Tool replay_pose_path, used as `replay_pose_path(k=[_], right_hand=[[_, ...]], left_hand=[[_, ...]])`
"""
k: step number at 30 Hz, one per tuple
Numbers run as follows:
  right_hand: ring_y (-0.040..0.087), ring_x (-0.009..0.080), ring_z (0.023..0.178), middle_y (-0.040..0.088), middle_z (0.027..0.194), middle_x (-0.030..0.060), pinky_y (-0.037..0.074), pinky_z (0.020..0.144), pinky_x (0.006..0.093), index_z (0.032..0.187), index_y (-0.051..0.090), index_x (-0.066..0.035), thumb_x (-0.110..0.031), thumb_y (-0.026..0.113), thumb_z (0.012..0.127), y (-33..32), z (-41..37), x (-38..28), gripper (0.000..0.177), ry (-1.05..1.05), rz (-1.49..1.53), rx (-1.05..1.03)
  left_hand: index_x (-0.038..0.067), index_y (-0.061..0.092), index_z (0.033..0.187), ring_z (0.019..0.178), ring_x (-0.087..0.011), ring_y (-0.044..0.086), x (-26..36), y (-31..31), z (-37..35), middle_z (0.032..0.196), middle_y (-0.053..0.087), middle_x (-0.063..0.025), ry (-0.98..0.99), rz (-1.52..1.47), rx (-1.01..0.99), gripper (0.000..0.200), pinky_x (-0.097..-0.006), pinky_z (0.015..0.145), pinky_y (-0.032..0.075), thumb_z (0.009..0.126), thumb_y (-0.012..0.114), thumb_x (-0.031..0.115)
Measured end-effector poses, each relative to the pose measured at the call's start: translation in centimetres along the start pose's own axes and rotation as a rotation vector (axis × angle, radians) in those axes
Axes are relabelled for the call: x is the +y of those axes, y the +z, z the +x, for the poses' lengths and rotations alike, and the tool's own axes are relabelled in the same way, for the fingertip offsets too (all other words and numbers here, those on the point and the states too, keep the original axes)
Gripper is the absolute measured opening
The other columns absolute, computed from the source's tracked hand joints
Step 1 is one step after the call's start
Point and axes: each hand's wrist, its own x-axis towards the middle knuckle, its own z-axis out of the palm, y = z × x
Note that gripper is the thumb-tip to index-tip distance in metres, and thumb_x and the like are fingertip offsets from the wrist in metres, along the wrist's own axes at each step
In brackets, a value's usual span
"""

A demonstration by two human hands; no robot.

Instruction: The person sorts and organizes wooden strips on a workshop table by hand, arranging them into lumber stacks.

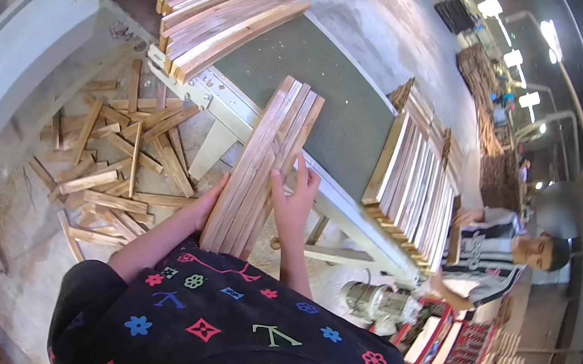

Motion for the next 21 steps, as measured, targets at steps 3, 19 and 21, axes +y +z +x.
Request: replay_pose_path(k=[3,19,21], right_hand=[[0.050,0.0298,0.117,0.052,0.130,0.0137,0.037,0.103,0.0482,0.129,0.065,-0.016,-0.032,0.082,0.076,-1.2,2.3,-3.3,0.058,-0.620,-0.367,-0.077],[0.069,0.0369,0.085,0.071,0.089,0.0189,0.052,0.074,0.0471,0.104,0.065,-0.005,-0.067,0.078,0.060,5.8,9.3,-11.8,0.077,-1.182,-0.680,-1.821],[0.069,0.0364,0.087,0.071,0.090,0.0184,0.052,0.075,0.0468,0.107,0.063,-0.006,-0.066,0.079,0.060,4.8,9.2,-11.5,0.078,-1.171,-0.676,-1.771]], left_hand=[[0.013,0.042,0.150,0.122,-0.0262,0.059,-0.7,-1.1,0.4,0.140,0.056,-0.0137,-0.010,-0.056,-0.076,0.082,-0.0442,0.102,0.049,0.095,0.035,0.073],[0.012,0.040,0.149,0.117,-0.0327,0.063,-0.4,1.6,-0.8,0.133,0.060,-0.0194,-0.229,-0.060,0.191,0.079,-0.0535,0.096,0.054,0.096,0.036,0.070],[0.011,0.041,0.149,0.116,-0.0323,0.064,-1.9,0.0,0.1,0.133,0.060,-0.0195,-0.181,-0.102,0.141,0.079,-0.0520,0.097,0.054,0.096,0.035,0.070]])
